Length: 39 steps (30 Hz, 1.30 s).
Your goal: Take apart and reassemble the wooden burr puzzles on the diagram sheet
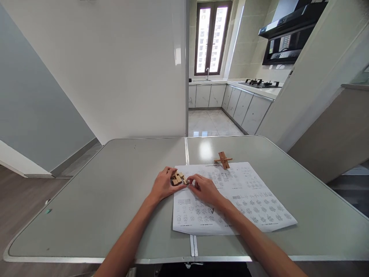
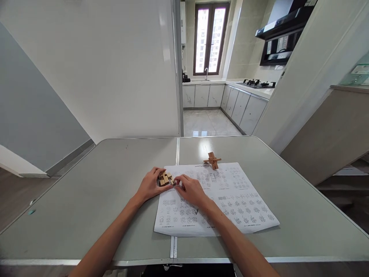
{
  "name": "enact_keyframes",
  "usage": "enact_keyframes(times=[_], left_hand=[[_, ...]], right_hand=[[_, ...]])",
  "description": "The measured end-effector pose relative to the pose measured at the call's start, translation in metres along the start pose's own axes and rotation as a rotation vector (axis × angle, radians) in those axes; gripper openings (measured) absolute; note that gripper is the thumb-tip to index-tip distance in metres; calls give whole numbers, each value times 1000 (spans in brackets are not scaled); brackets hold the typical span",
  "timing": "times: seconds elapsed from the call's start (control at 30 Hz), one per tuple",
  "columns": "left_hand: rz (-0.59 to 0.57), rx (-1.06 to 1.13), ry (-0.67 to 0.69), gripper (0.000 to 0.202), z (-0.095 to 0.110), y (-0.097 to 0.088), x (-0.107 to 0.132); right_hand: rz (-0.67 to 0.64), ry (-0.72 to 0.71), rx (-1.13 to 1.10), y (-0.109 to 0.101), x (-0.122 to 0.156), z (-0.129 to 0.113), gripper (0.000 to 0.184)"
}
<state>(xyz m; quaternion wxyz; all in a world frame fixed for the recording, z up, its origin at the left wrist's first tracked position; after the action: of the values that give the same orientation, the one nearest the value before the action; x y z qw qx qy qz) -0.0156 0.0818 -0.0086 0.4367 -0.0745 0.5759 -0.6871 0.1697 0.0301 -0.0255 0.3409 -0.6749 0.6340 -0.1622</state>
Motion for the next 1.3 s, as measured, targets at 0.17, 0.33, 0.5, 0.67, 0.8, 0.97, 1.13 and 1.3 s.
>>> enact_keyframes(times=[0.17,0.33,0.5,0.67,0.8,0.97,1.13,1.3], left_hand=[[-8,-14,-14,75,0,-1,0],[0,-9,-1,73,1,-2,0],[4,-27,0,67,1,-4,0],[3,-39,7,59,3,-5,0],[5,-40,6,60,3,-6,0],[-8,-13,-20,62,-3,-8,1],[-25,6,-6,69,-2,-7,1],[-49,-25,17,68,3,-5,0]], right_hand=[[-15,-10,-6,0,1,-1,17],[-15,3,4,0,0,-2,18],[-25,4,-10,-1,1,-2,19],[-33,3,-24,-2,2,-3,22],[-30,8,-22,-1,1,-2,22],[-28,-11,-3,1,0,-1,27],[-34,-36,-2,2,1,-3,31],[-40,-46,-23,2,1,-5,32]])
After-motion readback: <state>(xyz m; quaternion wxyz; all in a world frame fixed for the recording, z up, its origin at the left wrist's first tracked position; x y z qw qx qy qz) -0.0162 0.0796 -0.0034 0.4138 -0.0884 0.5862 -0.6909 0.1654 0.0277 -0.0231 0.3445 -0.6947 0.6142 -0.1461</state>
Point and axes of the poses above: each hand's wrist, its own x-axis away from the middle knuckle, its own y-axis out of the palm, z = x × y, the point moved 7 cm from there along -x, towards the middle knuckle, and after that the axes turned 15 degrees about y, right-handed, at the moved point
